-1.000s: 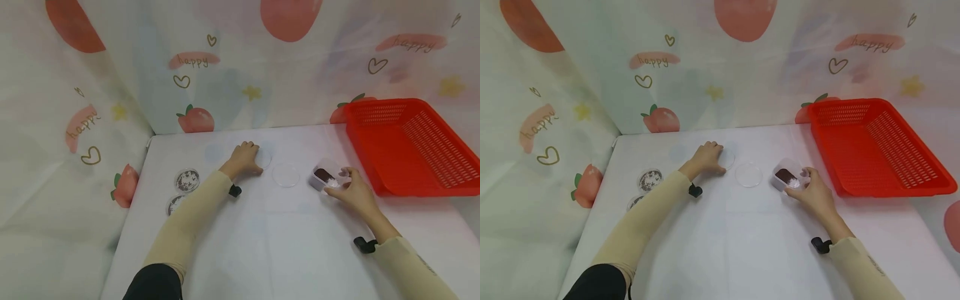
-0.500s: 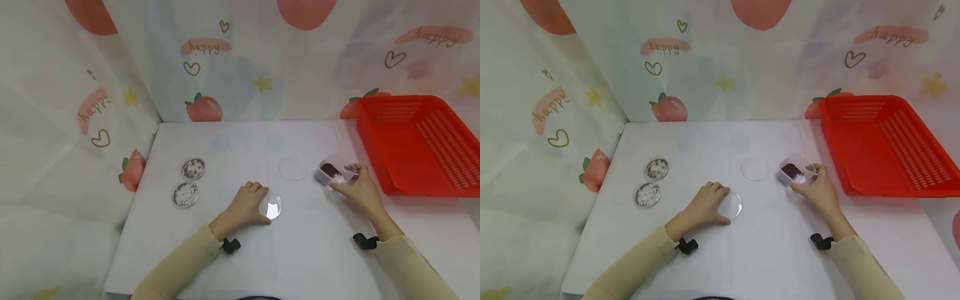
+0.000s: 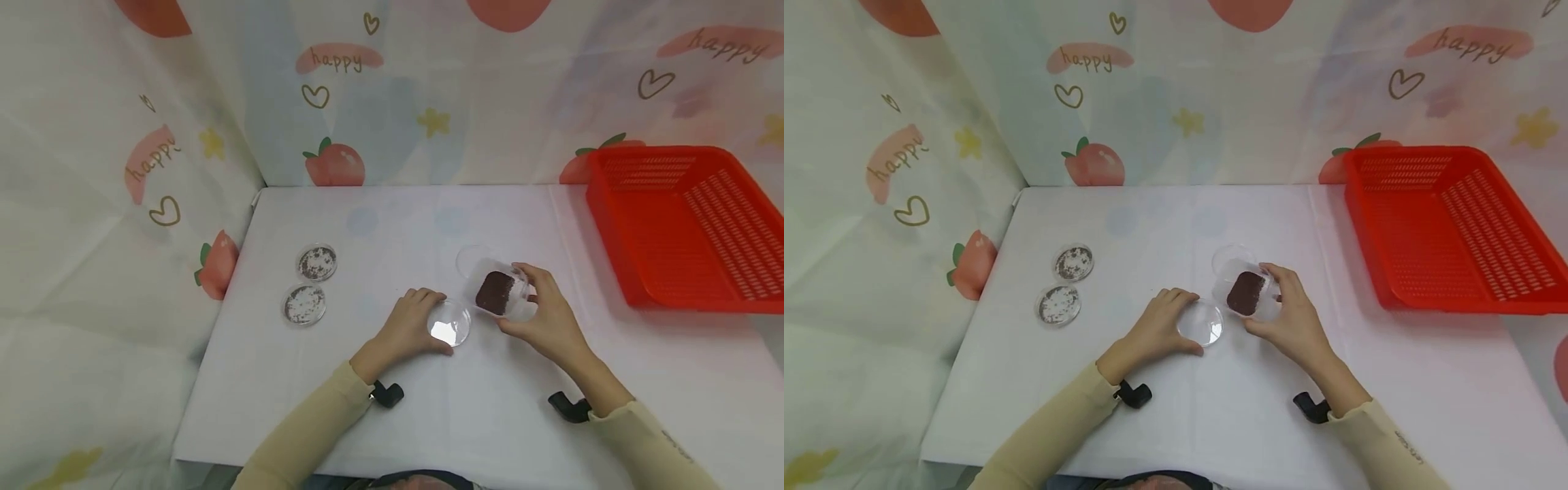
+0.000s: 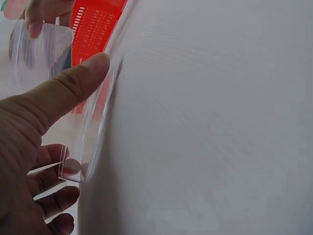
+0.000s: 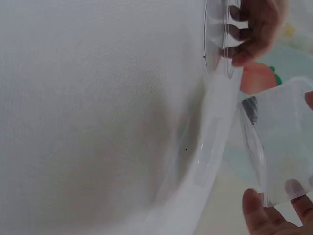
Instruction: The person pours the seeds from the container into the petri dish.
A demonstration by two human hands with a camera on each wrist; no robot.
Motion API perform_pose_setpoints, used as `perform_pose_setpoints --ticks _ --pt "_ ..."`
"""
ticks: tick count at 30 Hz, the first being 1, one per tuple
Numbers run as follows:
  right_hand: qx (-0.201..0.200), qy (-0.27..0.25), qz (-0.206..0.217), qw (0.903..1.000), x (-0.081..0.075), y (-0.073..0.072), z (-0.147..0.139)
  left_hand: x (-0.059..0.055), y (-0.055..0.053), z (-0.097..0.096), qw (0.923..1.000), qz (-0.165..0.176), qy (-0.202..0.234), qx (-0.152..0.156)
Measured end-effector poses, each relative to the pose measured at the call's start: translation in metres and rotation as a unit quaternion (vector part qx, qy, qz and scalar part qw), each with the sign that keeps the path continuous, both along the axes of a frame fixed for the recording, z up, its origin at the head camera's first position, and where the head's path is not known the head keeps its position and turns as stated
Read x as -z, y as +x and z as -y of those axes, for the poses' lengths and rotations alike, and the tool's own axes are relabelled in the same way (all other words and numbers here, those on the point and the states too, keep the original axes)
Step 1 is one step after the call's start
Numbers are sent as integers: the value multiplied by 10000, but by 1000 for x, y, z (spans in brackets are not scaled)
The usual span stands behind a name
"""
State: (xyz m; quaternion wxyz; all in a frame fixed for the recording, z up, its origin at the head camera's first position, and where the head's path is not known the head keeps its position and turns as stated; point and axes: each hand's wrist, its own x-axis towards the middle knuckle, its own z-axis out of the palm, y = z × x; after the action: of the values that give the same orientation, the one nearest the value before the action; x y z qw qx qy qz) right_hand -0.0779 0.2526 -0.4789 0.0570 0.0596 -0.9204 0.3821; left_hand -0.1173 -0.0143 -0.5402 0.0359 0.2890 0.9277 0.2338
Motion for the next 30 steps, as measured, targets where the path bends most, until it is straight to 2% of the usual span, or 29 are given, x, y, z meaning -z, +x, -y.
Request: perform_pose_setpoints --ticks 4,7,10,14,22,30 --pt "-215 422 -170 9987 0 7 14 -2 -3 -9 9997 -60 -240 9" --pt "-480 741 -602 9943 3 8 18 -4 -5 -13 9992 -75 -395 4" --pt "-803 1118 -1164 9836 4 7 18 -7 -6 -16 9989 -37 -477 -25" --pt "-1056 1534 -1570 9699 1 5 15 -9 -5 -19 9989 13 -471 -48" --pt "-1358 2064 -1713 9537 -4 0 20 -9 -5 -20 9989 -84 -451 -86" --pt "-1586 2248 -1864 9432 -7 -3 26 -7 -4 -19 9990 -93 -413 -147"
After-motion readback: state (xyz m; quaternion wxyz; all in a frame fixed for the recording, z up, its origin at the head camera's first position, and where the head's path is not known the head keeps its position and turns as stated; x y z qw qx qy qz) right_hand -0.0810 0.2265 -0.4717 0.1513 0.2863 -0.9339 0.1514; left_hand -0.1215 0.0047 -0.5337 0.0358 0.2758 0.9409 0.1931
